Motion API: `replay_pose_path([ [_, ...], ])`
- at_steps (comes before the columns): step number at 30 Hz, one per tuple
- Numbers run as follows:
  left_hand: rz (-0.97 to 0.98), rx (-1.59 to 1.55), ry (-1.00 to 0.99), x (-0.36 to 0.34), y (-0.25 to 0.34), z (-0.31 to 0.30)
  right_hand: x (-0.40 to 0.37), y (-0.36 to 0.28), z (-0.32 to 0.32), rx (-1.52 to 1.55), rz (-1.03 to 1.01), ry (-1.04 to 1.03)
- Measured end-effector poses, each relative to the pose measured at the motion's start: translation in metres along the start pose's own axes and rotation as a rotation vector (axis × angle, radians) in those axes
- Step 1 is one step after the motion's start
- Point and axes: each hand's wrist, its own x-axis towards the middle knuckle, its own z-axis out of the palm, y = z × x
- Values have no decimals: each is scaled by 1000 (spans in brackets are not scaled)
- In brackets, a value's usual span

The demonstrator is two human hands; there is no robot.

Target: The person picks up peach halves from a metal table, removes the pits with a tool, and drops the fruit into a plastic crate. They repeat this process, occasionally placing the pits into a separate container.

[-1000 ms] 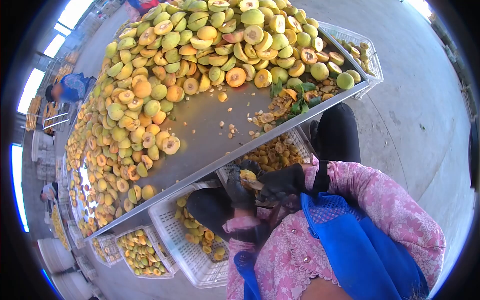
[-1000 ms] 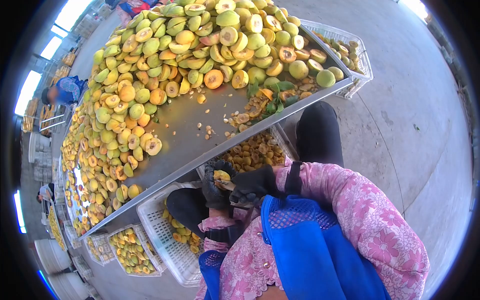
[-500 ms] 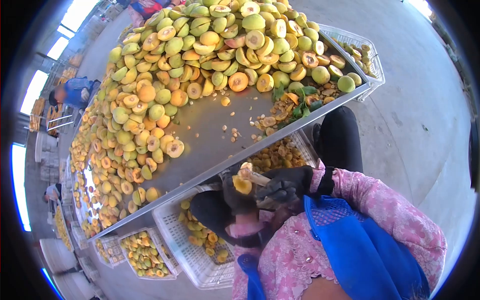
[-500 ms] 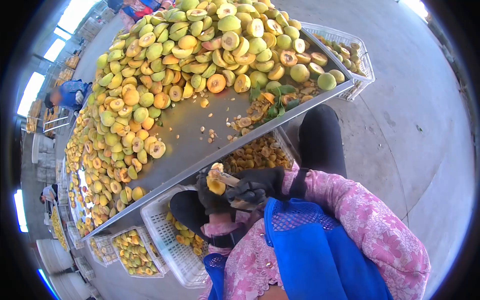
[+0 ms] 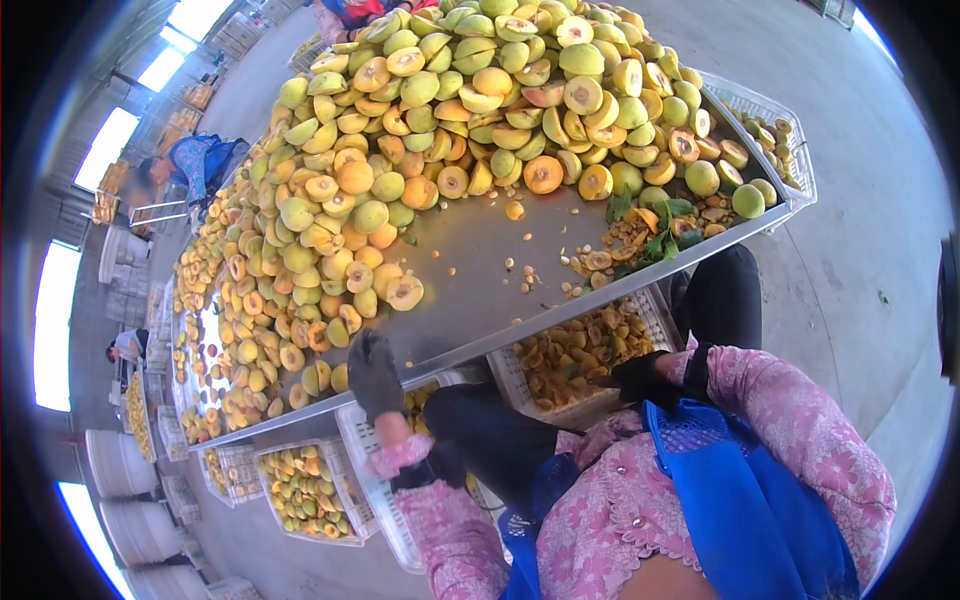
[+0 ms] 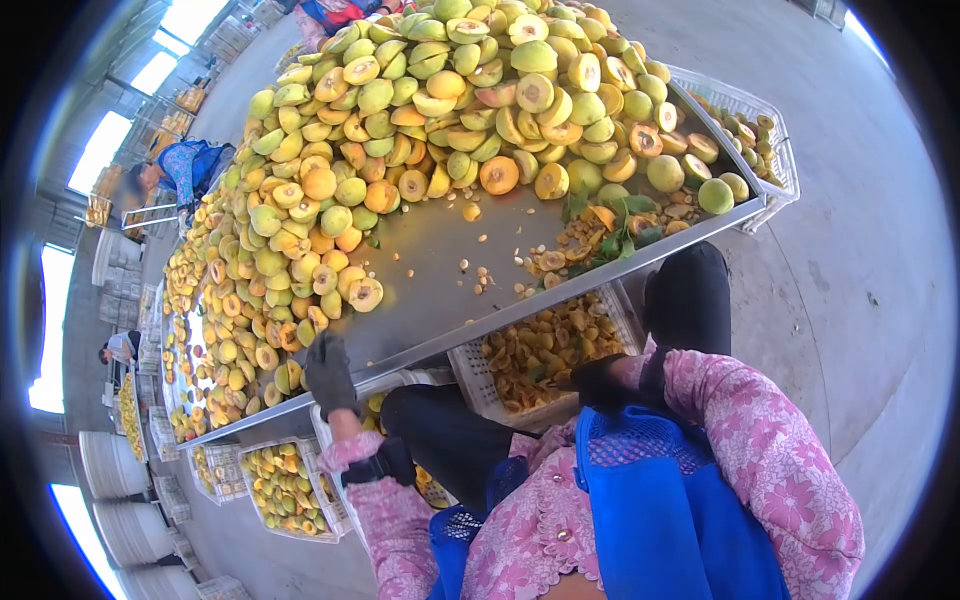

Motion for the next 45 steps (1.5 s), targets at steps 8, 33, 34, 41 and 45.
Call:
replay_pose_path([
  [8, 76, 327, -44, 77, 1, 107, -34, -10, -12, -92, -112, 193],
  [33, 36, -771, -735, -132, 116, 94, -85, -154, -84, 623, -4, 472],
  [34, 86, -796, -718, -135, 125, 91, -87, -158, -85, 626, 17, 480],
  [41, -210, -1376, -585, -144, 112, 106, -79, -154, -75, 605, 5, 497],
  [45, -130, -1286, -480, -153, 115, 112, -61, -137, -60, 492, -141, 546],
])
